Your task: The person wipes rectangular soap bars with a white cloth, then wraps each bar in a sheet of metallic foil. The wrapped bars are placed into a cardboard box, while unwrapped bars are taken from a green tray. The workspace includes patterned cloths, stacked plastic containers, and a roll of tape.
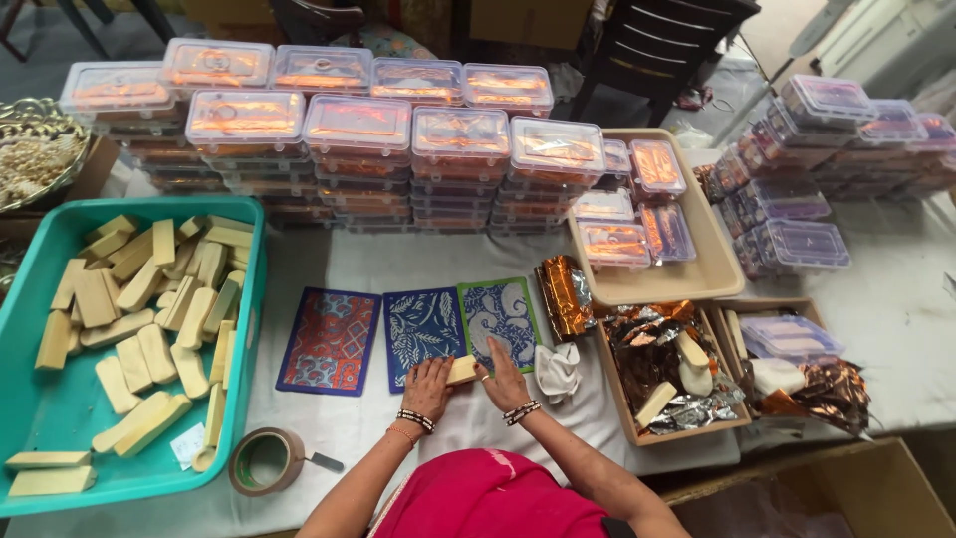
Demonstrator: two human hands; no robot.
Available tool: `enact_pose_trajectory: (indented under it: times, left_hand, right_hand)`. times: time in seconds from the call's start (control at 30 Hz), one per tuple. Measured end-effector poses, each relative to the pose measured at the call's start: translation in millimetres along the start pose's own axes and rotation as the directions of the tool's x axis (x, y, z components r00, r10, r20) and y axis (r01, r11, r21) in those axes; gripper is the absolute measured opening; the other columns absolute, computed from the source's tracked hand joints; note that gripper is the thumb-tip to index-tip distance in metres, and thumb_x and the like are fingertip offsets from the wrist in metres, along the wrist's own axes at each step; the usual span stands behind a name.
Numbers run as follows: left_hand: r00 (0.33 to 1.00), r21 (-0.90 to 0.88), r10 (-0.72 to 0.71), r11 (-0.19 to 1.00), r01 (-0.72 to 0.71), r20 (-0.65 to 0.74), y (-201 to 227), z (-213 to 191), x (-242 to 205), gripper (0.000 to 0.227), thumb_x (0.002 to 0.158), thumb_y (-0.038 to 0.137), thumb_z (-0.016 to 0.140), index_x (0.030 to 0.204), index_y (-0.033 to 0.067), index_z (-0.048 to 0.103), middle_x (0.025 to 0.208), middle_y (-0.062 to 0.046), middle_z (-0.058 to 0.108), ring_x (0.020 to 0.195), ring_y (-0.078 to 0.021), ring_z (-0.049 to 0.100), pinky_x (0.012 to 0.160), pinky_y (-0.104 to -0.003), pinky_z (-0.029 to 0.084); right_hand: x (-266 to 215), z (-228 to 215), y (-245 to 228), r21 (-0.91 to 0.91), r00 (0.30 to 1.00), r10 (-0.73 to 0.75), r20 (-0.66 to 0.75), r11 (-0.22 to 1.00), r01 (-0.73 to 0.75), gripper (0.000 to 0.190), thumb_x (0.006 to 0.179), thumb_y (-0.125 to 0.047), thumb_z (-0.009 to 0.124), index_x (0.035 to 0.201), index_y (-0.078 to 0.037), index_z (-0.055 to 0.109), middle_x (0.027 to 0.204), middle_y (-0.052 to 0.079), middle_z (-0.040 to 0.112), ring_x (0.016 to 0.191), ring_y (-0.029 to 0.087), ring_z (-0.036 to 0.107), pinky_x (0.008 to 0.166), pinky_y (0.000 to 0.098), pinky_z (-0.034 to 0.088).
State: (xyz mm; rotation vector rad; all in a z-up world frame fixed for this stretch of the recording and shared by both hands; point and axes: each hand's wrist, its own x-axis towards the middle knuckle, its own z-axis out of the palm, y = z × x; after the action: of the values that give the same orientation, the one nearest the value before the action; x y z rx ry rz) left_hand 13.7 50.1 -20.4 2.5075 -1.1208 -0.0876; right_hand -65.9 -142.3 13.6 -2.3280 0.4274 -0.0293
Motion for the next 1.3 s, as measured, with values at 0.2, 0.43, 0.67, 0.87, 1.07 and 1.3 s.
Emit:
enact_pose_trajectory:
  times: [0.2, 0.43, 0.67, 0.87, 1.07, 1.3]
  left_hand:
    - [1.0, 0.168, -0.029, 0.985, 0.028, 0.001, -1, 4, 1, 0.067, 0.086, 0.032, 0.066, 0.146, 0.0136, 0.042, 0.141, -0.01, 0.05, 0.134, -0.0299, 0.041, 0.111, -0.062, 0.023]
    - [0.998, 0.091, -0.03, 0.996, 0.024, 0.062, -6, 3, -1, 0.065, 0.094, 0.034, 0.062, 0.151, 0.0123, 0.042, 0.146, -0.007, 0.05, 0.138, -0.0258, 0.042, 0.117, -0.059, 0.024]
    - [0.997, 0.086, -0.03, 0.996, 0.024, 0.069, -1, -6, -1, 0.063, 0.091, 0.035, 0.065, 0.147, 0.0138, 0.043, 0.147, -0.007, 0.047, 0.144, -0.0268, 0.035, 0.117, -0.061, 0.021]
    - [0.998, 0.084, -0.022, 0.996, 0.017, 0.053, -4, -2, -2, 0.065, 0.09, 0.034, 0.065, 0.148, 0.0145, 0.042, 0.148, -0.007, 0.047, 0.144, -0.0295, 0.035, 0.117, -0.06, 0.021]
    - [0.997, 0.096, -0.031, 0.995, 0.024, 0.074, -1, -10, -3, 0.064, 0.092, 0.034, 0.065, 0.148, 0.0152, 0.043, 0.148, -0.005, 0.048, 0.142, -0.0278, 0.038, 0.119, -0.059, 0.022]
    - [0.999, 0.1, -0.026, 0.995, 0.023, 0.033, -6, 1, -4, 0.064, 0.091, 0.035, 0.066, 0.147, 0.0155, 0.044, 0.147, -0.005, 0.05, 0.141, -0.0282, 0.038, 0.117, -0.058, 0.024]
  right_hand:
    - [-14, 45, -8, -0.198, 0.977, -0.143, 0.159, 0.965, 0.173, 0.085, 0.102, -0.051, 0.054, 0.157, 0.003, 0.017, 0.163, 0.025, 0.022, 0.152, 0.037, 0.023, 0.122, 0.0503, 0.015]
    - [-19, 10, 3, -0.144, 0.994, -0.085, 0.073, 0.985, 0.094, 0.062, 0.101, -0.044, 0.055, 0.15, -0.008, 0.042, 0.156, 0.017, 0.043, 0.142, 0.032, 0.043, 0.116, 0.0449, 0.035]
    - [-46, -99, 67, -0.216, 0.757, 0.018, -0.653, 0.954, -0.209, 0.045, 0.094, -0.023, 0.068, 0.134, -0.005, 0.058, 0.135, 0.016, 0.059, 0.126, 0.031, 0.056, 0.108, 0.0445, 0.047]
    - [-83, -139, 83, -0.162, 0.601, 0.163, -0.782, 0.879, -0.449, 0.047, 0.093, -0.02, 0.071, 0.137, -0.009, 0.058, 0.151, 0.019, 0.046, 0.137, 0.038, 0.048, 0.112, 0.0487, 0.043]
    - [-62, -142, 80, 0.138, 0.423, 0.368, -0.828, 0.865, -0.483, 0.052, 0.09, -0.021, 0.071, 0.141, -0.021, 0.058, 0.165, 0.022, 0.02, 0.139, 0.039, 0.046, 0.106, 0.046, 0.047]
    - [-44, -153, 147, 0.531, 0.016, 0.619, -0.785, 0.687, -0.496, 0.066, 0.089, -0.021, 0.079, 0.146, -0.018, 0.046, 0.16, 0.02, 0.031, 0.13, 0.034, 0.055, 0.102, 0.0408, 0.052]
